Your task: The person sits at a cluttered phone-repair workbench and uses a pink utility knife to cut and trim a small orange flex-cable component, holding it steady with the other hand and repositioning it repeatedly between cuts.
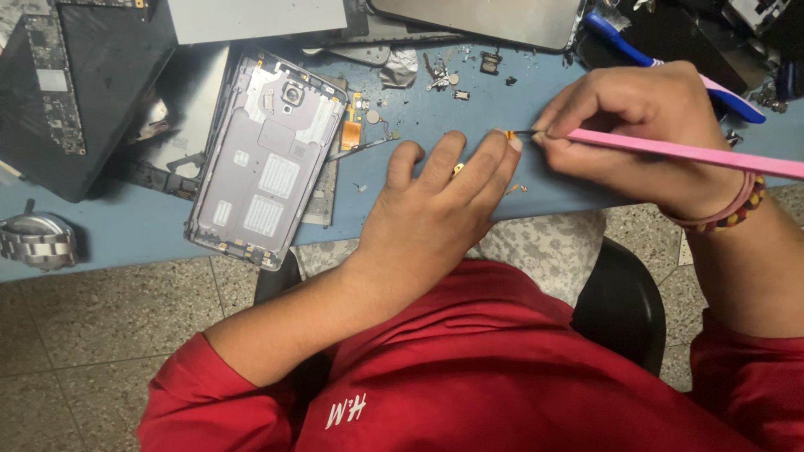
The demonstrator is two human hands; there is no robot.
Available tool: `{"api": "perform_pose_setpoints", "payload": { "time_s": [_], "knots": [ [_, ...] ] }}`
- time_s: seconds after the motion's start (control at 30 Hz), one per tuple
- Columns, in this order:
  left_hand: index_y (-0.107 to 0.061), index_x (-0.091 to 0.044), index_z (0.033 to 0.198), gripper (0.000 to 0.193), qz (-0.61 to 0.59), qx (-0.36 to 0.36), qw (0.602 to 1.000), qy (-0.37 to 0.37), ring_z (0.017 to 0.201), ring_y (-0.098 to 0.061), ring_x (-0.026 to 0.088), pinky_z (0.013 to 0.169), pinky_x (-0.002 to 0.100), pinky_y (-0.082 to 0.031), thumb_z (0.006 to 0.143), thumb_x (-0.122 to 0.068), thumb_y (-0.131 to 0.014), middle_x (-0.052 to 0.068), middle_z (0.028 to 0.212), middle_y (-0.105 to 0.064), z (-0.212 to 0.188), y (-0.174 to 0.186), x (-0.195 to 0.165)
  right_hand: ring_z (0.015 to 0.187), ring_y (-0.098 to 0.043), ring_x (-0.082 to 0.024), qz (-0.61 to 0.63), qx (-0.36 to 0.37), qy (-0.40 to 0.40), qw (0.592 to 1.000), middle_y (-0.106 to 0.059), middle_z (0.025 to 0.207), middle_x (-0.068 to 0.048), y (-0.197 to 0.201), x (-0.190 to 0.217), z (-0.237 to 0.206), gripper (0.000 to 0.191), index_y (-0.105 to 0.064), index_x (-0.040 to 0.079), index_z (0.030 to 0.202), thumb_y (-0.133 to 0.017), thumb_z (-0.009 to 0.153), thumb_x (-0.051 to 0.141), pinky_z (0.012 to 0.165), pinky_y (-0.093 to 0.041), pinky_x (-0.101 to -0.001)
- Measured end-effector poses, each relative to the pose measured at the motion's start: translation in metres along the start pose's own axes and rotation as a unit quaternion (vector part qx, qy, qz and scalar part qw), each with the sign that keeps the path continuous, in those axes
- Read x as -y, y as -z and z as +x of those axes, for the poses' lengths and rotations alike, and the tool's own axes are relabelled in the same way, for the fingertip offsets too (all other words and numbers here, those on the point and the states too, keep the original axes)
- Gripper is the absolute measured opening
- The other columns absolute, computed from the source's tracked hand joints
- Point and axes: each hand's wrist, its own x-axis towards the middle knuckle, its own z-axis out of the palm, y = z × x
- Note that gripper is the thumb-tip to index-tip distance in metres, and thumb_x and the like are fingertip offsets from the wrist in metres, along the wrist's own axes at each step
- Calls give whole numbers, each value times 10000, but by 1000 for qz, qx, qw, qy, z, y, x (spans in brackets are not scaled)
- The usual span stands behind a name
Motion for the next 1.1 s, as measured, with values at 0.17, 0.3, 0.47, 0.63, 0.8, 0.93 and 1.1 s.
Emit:
{"api": "perform_pose_setpoints", "payload": {
  "time_s": [0.17, 0.3, 0.47, 0.63, 0.8, 0.93, 1.1],
  "knots": [
    [-623, -147, 1449, 537, 6, 2, 1000, 0, 1232, -452, 215, 999, 395, -373, 950, -315, -729, -13, 1389, -501, 1, 0, 0, 835, -723, -103, 30, -42, -2, 999, -745, 1027, -130, -11, -9, -10, 126, -657, 16, 923, -782, 936, 19, 713, -576, -181],
    [-621, -142, 1462, 546, 3, 2, 1000, 0, 1232, -454, 210, 1001, 391, -373, 951, -302, -725, -13, 1396, -504, 0, 0, 0, 850, -723, -98, 64, -53, -4, 997, -738, 1005, -126, -14, -16, -15, 131, -646, 23, 916, -765, 945, -23, 743, -584, -181],
    [-616, -137, 1465, 545, -1, 5, 1000, 1, 1237, -451, 209, 1003, 390, -373, 956, -297, -725, -13, 1399, -501, 0, 0, 0, 825, -723, -105, 41, -51, 6, 998, -743, 994, -131, -13, -19, -15, 136, -645, 22, 902, -767, 938, -28, 713, -575, -183],
    [-609, -129, 1476, 566, -8, 8, 1000, -3, 1252, -437, 216, 1014, 391, -375, 948, -295, -727, -6, 1419, -485, -1, -1, 1, 826, -734, -110, 36, -37, 21, 998, -742, 994, -129, -10, -17, -12, 147, -639, 28, 896, -775, 938, -5, 705, -589, -188],
    [-607, -126, 1479, 580, -14, 12, 1000, -4, 1252, -436, 220, 1011, 397, -375, 941, -305, -730, -1, 1422, -483, -1, -1, 1, 862, -729, -152, 17, -35, 26, 999, -733, 984, -135, -8, -10, -8, 148, -634, 18, 850, -778, 882, 10, 746, -587, -241],
    [-609, -131, 1471, 575, -16, 16, 1000, -4, 1250, -437, 220, 1008, 400, -374, 936, -304, -731, -2, 1424, -483, -1, 0, 1, 854, -751, -157, -35, -6, 36, 999, -750, 1013, -118, -5, 0, -1, 154, -658, 37, 876, -807, 897, 69, 706, -592, -225],
    [-615, -134, 1455, 572, -18, 17, 1000, -2, 1245, -442, 229, 1009, 411, -376, 921, -311, -723, 2, 1419, -487, -1, 0, 0, 927, -765, -192, -98, 28, 37, 994, -747, 964, -86, 3, 15, 7, 182, -667, 40, 884, -832, 867, 118, 748, -586, -265]
  ]
}}
